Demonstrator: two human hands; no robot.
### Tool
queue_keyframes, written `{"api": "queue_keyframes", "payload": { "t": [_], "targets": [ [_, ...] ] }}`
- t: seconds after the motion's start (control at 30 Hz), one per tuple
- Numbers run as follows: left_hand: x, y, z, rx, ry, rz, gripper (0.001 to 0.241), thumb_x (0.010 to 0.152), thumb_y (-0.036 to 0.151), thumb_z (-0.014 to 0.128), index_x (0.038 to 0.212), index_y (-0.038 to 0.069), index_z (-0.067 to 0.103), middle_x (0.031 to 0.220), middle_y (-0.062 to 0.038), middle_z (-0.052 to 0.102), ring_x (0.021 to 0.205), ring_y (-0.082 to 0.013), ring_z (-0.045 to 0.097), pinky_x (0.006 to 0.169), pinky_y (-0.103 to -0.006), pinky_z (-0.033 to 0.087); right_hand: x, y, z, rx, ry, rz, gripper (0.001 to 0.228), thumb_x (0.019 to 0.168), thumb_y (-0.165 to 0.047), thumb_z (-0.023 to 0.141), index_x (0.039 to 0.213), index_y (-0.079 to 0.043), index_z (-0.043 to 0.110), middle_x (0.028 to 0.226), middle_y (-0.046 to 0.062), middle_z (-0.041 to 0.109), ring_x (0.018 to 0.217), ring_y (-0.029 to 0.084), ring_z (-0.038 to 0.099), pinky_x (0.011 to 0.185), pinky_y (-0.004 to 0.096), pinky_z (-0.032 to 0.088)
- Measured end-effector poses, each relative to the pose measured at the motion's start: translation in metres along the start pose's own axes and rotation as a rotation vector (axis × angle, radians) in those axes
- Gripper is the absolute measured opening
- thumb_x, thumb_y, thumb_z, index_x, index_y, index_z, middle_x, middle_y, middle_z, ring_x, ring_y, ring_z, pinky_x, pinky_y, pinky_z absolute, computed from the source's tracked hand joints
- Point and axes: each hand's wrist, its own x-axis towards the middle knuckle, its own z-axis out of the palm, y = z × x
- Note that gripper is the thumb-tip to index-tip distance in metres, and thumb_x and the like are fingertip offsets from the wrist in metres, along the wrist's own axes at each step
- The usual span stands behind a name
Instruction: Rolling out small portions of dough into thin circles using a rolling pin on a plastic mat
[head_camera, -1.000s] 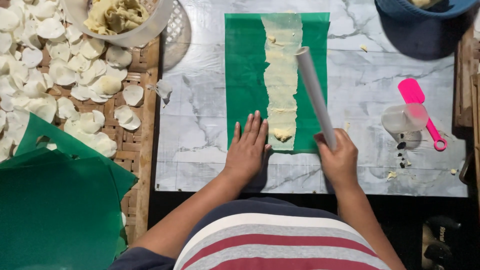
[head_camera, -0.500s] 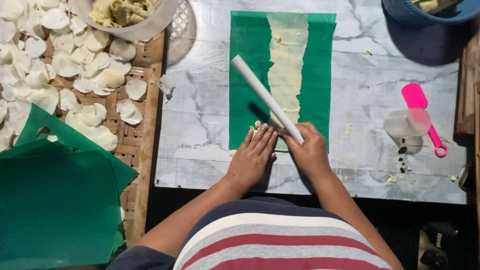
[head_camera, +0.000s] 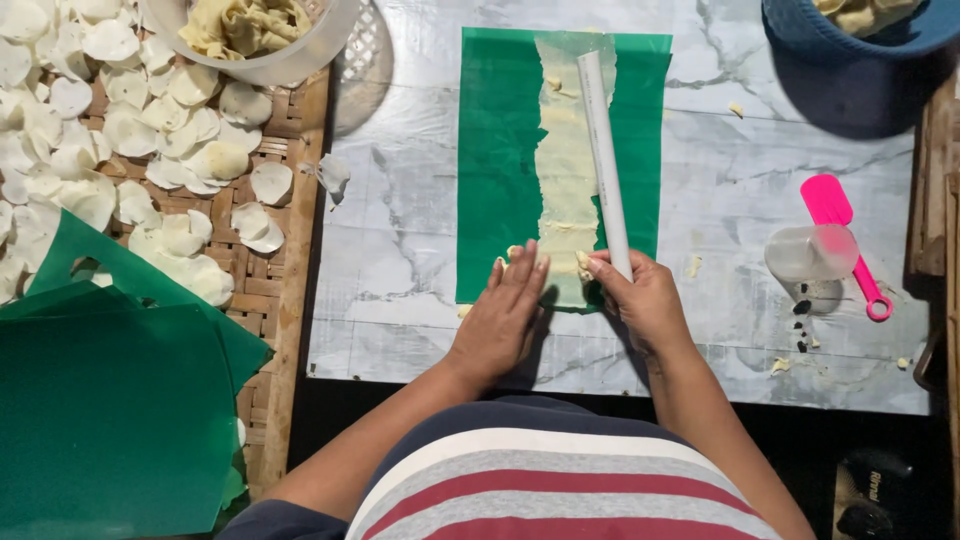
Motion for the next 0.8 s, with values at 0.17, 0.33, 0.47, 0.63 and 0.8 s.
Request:
{"api": "queue_keyframes", "payload": {
  "t": [0.17, 0.33, 0.47, 0.63, 0.8],
  "targets": [
    [0.007, 0.002, -0.028, -0.346, 0.134, -0.198, 0.061, 0.103, -0.002, 0.042, 0.162, 0.0, 0.024, 0.169, -0.026, 0.016, 0.155, -0.0451, 0.02, 0.124, -0.0528, 0.026, -0.013, -0.013, 0.032, -0.327, 0.05, -0.088, 0.018, 0.087, -0.023, 0.085, 0.097, -0.01, 0.079, 0.061, 0.009, 0.064, 0.054, 0.012, 0.052, 0.049, 0.025, 0.039],
    [-0.005, -0.018, -0.012, -0.223, 0.179, -0.293, 0.051, 0.1, 0.008, 0.061, 0.149, -0.001, 0.05, 0.146, -0.023, 0.052, 0.138, -0.0421, 0.051, 0.115, -0.0486, 0.043, -0.022, -0.015, 0.062, -0.564, 0.029, -0.179, 0.022, 0.087, -0.029, 0.084, 0.097, -0.011, 0.075, 0.076, 0.016, 0.071, 0.068, 0.031, 0.066, 0.064, 0.038, 0.05],
    [-0.004, -0.019, 0.001, -0.222, 0.159, -0.336, 0.043, 0.097, 0.015, 0.068, 0.138, 0.004, 0.062, 0.118, -0.019, 0.065, 0.114, -0.039, 0.064, 0.1, -0.0461, 0.052, -0.024, -0.007, 0.073, -0.644, 0.034, -0.312, 0.018, 0.088, -0.024, 0.083, 0.087, -0.008, 0.074, 0.079, 0.017, 0.07, 0.076, 0.039, 0.069, 0.066, 0.043, 0.053],
    [0.002, -0.027, 0.007, -0.219, 0.126, -0.367, 0.045, 0.093, 0.029, 0.075, 0.131, 0.008, 0.066, 0.112, -0.014, 0.065, 0.109, -0.0368, 0.066, 0.096, -0.0453, 0.053, -0.015, 0.01, 0.06, -0.585, 0.043, -0.233, 0.022, 0.09, -0.026, 0.08, 0.083, -0.006, 0.076, 0.069, 0.015, 0.069, 0.064, 0.029, 0.066, 0.059, 0.038, 0.049],
    [0.007, -0.03, 0.014, -0.025, 0.169, -0.259, 0.024, 0.093, 0.024, 0.073, 0.115, 0.019, 0.07, 0.092, -0.002, 0.058, 0.087, -0.0268, 0.064, 0.079, -0.0364, 0.054, -0.012, 0.023, 0.053, -0.524, -0.029, -0.39, 0.014, 0.088, -0.018, 0.078, 0.087, -0.005, 0.074, 0.088, 0.015, 0.07, 0.084, 0.036, 0.069, 0.073, 0.041, 0.053]
  ]
}}
